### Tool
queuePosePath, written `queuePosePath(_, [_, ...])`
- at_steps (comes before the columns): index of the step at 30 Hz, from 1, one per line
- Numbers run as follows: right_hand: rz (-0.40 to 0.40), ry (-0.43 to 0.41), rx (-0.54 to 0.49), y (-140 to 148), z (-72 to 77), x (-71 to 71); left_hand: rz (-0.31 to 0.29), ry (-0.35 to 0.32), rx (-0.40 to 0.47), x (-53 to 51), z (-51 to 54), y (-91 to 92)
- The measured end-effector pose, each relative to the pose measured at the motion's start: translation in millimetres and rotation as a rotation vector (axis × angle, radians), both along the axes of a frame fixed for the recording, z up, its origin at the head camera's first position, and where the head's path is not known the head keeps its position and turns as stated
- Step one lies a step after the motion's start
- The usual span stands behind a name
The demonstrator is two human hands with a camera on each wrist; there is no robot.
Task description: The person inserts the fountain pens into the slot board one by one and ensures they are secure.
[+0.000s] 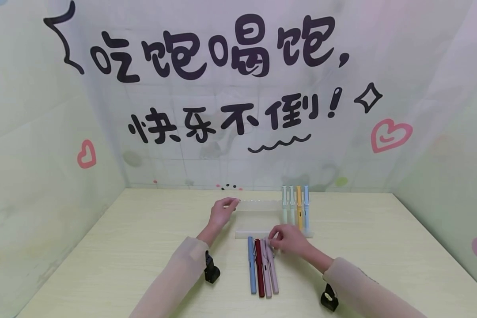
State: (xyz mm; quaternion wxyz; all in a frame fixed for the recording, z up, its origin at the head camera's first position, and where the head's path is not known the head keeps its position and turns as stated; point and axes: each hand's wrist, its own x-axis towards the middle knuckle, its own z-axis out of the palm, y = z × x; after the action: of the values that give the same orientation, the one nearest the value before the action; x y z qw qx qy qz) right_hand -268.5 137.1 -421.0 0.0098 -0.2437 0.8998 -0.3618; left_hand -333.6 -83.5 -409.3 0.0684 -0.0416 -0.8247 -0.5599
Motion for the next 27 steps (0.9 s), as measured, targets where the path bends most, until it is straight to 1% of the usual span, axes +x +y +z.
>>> queuePosePath(4, [-0.029,0.014,0.056,-3,0.7,1.7,0.001,-0.011,0.009,0.4,0.1,0.0])
queuePosePath(7, [-0.035,0.022,0.089,-4,2.1,2.4,0.003,-0.013,0.007,0.7,0.5,0.2])
queuePosePath(10, [-0.023,0.007,0.101,-4,4.1,3.1,0.003,-0.012,0.006,0.8,0.7,0.4])
queuePosePath(13, [0.009,0.001,0.109,-2,6.8,4.2,0.004,-0.008,0.002,0.7,0.8,0.4])
queuePosePath(17, [0.060,0.061,0.161,2,8.5,4.8,0.010,-0.009,0.004,0.2,0.6,0.6])
queuePosePath(20, [0.077,0.111,0.206,3,9.0,4.8,0.011,-0.012,0.009,0.2,0.4,0.8])
queuePosePath(27, [0.096,0.144,0.252,3,9.9,6.5,0.006,-0.014,0.010,0.2,0.0,0.7])
